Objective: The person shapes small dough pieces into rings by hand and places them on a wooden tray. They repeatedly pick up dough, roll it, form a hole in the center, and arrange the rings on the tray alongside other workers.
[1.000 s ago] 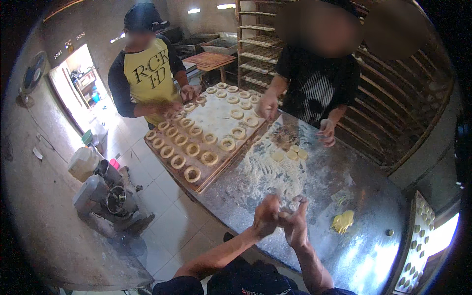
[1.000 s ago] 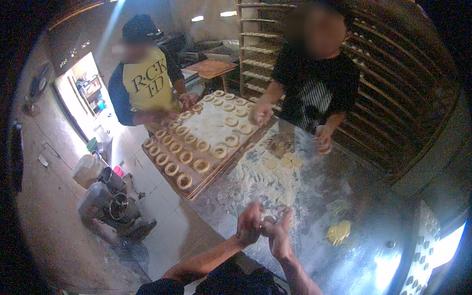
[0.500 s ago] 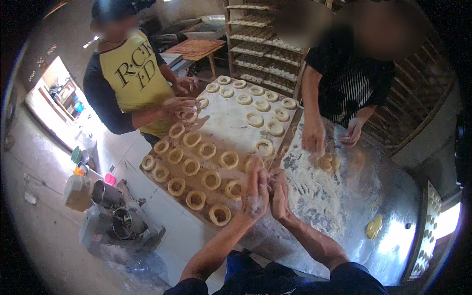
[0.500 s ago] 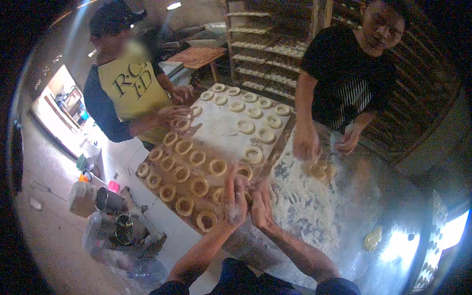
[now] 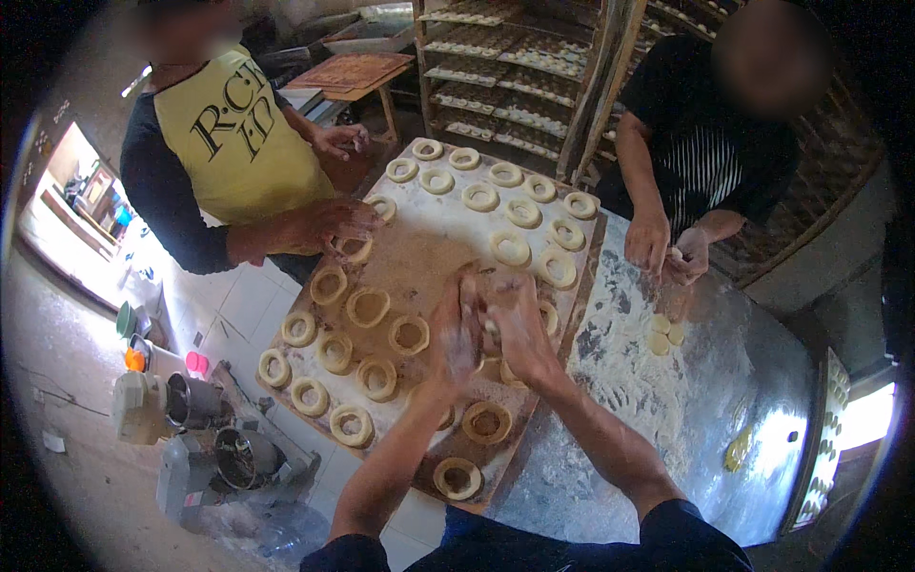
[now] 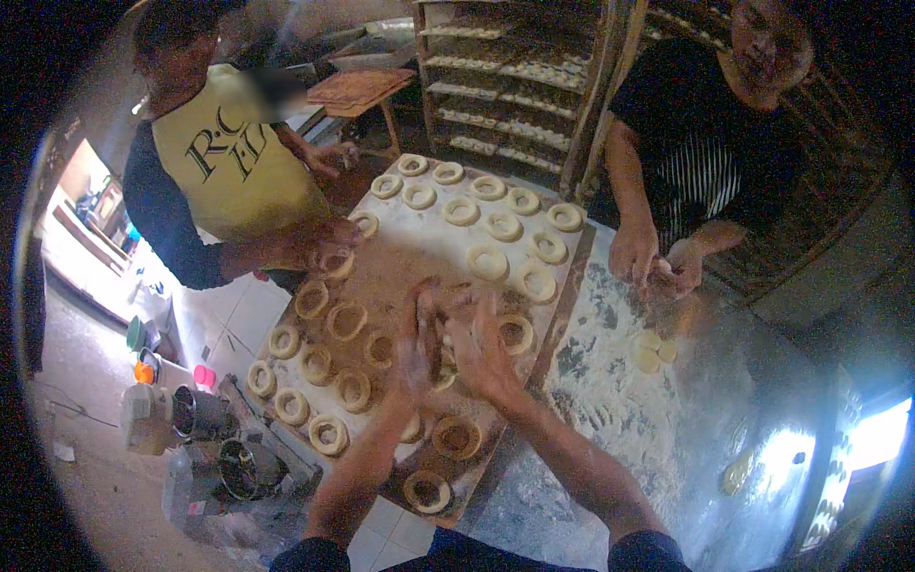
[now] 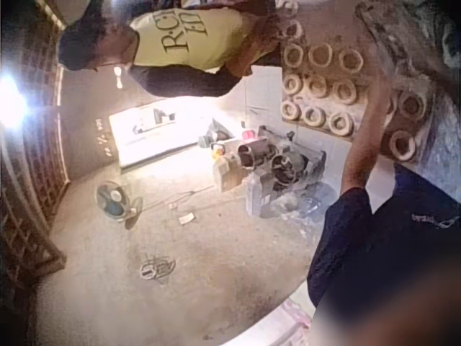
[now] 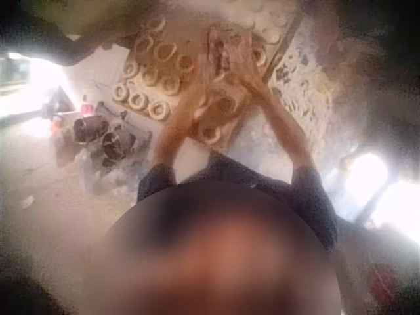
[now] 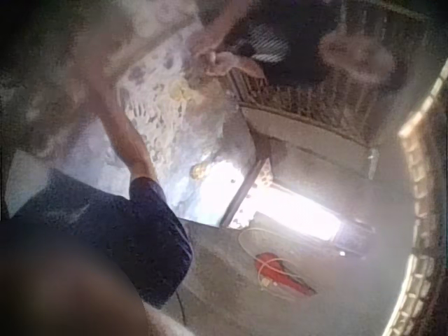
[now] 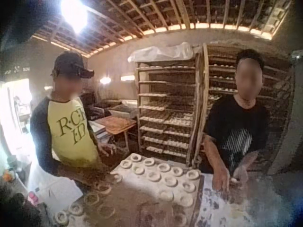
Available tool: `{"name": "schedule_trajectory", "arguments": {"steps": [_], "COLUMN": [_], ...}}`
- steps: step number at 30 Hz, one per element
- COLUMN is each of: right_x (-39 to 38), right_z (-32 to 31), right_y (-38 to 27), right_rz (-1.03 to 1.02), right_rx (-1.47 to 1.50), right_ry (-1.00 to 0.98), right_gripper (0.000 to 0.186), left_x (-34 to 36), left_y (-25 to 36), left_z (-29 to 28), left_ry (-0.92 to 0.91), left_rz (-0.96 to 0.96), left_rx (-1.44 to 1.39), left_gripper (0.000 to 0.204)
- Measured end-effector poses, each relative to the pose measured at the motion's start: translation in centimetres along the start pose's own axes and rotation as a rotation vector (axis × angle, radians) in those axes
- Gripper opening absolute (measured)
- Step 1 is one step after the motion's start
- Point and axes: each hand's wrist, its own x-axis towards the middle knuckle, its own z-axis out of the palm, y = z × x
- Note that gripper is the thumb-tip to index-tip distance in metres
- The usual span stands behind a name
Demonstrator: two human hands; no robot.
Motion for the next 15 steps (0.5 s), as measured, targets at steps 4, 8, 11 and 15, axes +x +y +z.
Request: {"name": "schedule_trajectory", "arguments": {"steps": [4, 8, 11, 15], "right_x": [3.3, -2.0, -8.7, -14.3], "right_z": [-1.5, -8.9, -14.3, -22.3], "right_y": [2.9, 5.9, 7.9, 10.6], "right_rz": [-0.525, 0.186, 0.332, 0.479], "right_rx": [-0.747, -0.207, -0.228, -0.422], "right_ry": [0.184, 0.319, 0.575, 0.721], "right_gripper": [0.058, 0.055, 0.039, 0.031], "left_x": [4.4, 4.6, 4.5, 4.7], "left_y": [-4.7, -7.8, -8.4, -6.8], "left_z": [0.5, 0.3, 0.1, 0.2], "left_ry": [0.08, -0.063, -0.302, -0.218], "left_rz": [0.155, 0.192, 0.197, 0.237], "left_rx": [0.378, 0.453, 0.437, 0.385], "left_gripper": [0.038, 0.035, 0.048, 0.049]}}
